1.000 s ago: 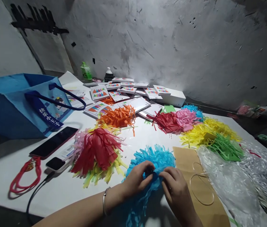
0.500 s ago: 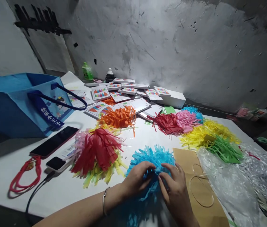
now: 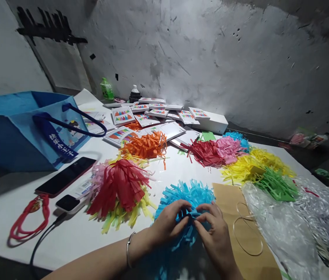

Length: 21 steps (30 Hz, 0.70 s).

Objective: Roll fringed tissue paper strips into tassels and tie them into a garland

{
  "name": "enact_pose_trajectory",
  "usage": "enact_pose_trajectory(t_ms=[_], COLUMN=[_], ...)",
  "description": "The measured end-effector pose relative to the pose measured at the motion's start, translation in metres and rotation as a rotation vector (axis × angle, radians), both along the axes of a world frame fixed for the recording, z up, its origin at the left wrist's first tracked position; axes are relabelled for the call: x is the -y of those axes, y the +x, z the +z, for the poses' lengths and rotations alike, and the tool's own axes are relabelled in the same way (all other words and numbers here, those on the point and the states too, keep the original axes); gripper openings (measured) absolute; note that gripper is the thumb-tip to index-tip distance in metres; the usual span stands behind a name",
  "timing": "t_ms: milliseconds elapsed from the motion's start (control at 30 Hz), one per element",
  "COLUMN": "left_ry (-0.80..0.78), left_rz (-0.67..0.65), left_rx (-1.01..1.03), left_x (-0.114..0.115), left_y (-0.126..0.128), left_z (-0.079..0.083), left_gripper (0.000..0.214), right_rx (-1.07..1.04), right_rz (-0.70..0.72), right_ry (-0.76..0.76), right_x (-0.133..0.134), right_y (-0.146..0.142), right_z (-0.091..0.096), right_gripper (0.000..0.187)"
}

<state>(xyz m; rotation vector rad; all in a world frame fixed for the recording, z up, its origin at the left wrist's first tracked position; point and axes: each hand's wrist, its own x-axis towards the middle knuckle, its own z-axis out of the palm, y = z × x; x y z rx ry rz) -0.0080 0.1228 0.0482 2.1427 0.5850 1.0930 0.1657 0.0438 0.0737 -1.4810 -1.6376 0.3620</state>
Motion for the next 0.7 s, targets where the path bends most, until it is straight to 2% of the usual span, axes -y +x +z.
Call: enact_pose_trajectory(t_ms=[133,233,433,700], left_ry=[0.042,0.119,0.291,0.315], left_rz=[0.004,0.022,-0.008,-0.001], left_rx=[0.043,0.091,0.099,0.064], left_x=[-0.002,-0.004,-0.003,-0.004], left_y=[0.001,0.002,0.002,-0.002], left_z=[-0.002,-0.005,-0.011,-0.013], left_gripper=[0.028,0.027,0.026,0.027], right_rx=[-0.218,-0.339,-0.426,-0.520], right_rz=[0.015,0.043,0.095,0.100], right_ry=[-0.181,-0.249,-0.267,-0.305], right_x=[-0.002,-0.004,-0.007,-0.008], right_y=[0.002,0.005,0.007,0.008], right_z=[0.008,0.013,0.014,0.012], right_gripper=[0.018,0.022,0.037,0.042])
